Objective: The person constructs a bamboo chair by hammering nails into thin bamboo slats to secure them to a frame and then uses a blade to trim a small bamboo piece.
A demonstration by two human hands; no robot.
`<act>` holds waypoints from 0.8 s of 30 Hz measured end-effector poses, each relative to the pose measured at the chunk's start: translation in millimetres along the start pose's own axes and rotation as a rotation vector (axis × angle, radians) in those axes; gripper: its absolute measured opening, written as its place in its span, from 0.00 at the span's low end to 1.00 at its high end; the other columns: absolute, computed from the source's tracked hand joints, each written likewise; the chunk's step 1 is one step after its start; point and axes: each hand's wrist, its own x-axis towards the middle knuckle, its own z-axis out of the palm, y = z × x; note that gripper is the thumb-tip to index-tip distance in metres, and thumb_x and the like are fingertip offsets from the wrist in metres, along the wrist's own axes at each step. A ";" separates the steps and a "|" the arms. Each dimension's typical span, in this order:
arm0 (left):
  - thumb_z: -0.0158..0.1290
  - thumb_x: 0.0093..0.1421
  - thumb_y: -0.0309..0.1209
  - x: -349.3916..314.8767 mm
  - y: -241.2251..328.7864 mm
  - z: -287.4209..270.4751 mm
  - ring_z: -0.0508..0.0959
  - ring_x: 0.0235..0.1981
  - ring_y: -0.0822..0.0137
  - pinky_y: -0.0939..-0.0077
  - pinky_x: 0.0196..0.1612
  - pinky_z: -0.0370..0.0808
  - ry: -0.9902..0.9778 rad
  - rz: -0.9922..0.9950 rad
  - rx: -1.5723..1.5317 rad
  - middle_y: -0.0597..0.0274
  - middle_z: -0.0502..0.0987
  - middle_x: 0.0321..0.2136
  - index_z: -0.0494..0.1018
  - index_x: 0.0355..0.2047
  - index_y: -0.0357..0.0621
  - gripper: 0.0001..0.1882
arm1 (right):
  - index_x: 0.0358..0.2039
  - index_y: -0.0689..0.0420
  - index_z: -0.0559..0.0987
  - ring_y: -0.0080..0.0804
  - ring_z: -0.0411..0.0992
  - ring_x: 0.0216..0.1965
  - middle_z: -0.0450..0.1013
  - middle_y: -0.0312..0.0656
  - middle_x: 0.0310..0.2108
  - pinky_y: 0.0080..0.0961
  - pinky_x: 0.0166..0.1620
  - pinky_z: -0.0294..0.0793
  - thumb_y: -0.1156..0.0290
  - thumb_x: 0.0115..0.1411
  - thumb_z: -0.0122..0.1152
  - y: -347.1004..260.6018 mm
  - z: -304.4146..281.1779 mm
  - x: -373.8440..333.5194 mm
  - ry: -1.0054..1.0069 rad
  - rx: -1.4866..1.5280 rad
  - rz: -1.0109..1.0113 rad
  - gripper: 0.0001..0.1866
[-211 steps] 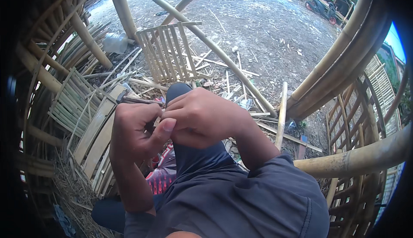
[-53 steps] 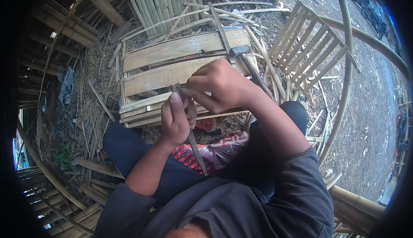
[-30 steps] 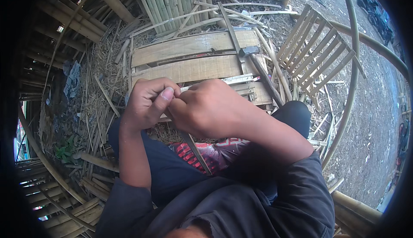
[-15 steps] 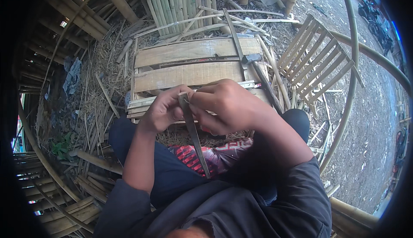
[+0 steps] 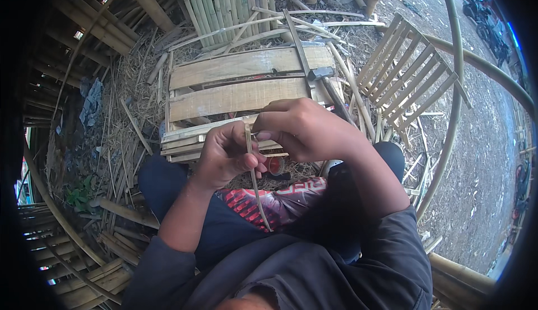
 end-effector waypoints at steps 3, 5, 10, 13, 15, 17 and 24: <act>0.66 0.65 0.38 1.4 -2.4 0.0 0.79 0.31 0.77 0.78 0.36 0.78 -0.080 0.055 0.002 0.65 0.77 0.29 0.72 0.35 0.41 0.16 | 0.38 0.65 0.77 0.52 0.76 0.33 0.73 0.49 0.30 0.42 0.37 0.73 0.70 0.66 0.64 -5.4 -1.4 -2.9 0.006 0.075 0.004 0.10; 0.63 0.68 0.41 3.3 -3.7 -1.5 0.77 0.30 0.78 0.78 0.36 0.77 -0.137 0.070 0.005 0.67 0.75 0.29 0.73 0.36 0.41 0.17 | 0.35 0.63 0.76 0.49 0.76 0.31 0.74 0.46 0.29 0.40 0.36 0.73 0.58 0.64 0.70 -9.4 -0.5 -6.2 -0.010 0.135 0.082 0.19; 0.57 0.70 0.50 2.2 -15.6 -5.9 0.78 0.32 0.74 0.73 0.37 0.78 -0.318 -0.076 -0.345 0.65 0.75 0.28 0.74 0.41 0.39 0.22 | 0.33 0.61 0.75 0.44 0.75 0.27 0.71 0.43 0.25 0.35 0.32 0.72 0.48 0.57 0.76 -30.0 14.0 -4.2 0.163 -0.104 0.202 0.27; 0.58 0.69 0.50 2.9 -4.8 3.1 0.80 0.32 0.70 0.72 0.37 0.79 -0.342 -0.110 -0.342 0.63 0.76 0.29 0.74 0.41 0.39 0.23 | 0.33 0.61 0.76 0.44 0.75 0.26 0.71 0.43 0.25 0.36 0.31 0.72 0.49 0.56 0.77 -35.4 14.6 -4.1 0.169 -0.244 0.204 0.27; 0.59 0.69 0.50 2.4 -7.0 -9.3 0.81 0.32 0.70 0.72 0.37 0.80 -0.391 -0.099 -0.278 0.62 0.77 0.30 0.74 0.41 0.39 0.23 | 0.33 0.60 0.76 0.43 0.75 0.24 0.71 0.43 0.24 0.36 0.30 0.72 0.53 0.57 0.77 -42.5 16.5 -2.0 0.171 -0.216 0.198 0.24; 0.59 0.69 0.49 2.5 -7.7 -13.0 0.82 0.32 0.69 0.71 0.37 0.80 -0.441 -0.091 -0.215 0.61 0.78 0.30 0.74 0.42 0.39 0.23 | 0.30 0.60 0.77 0.43 0.74 0.22 0.70 0.43 0.21 0.36 0.29 0.71 0.56 0.59 0.76 -46.5 20.3 -2.5 0.243 -0.307 0.217 0.21; 0.63 0.66 0.45 4.8 -1.0 -12.6 0.81 0.30 0.70 0.72 0.35 0.79 -0.396 -0.185 -0.089 0.61 0.78 0.30 0.73 0.39 0.37 0.21 | 0.22 0.57 0.75 0.49 0.76 0.20 0.73 0.45 0.16 0.42 0.25 0.72 0.52 0.61 0.73 -53.5 27.9 -3.3 0.293 -0.349 0.244 0.24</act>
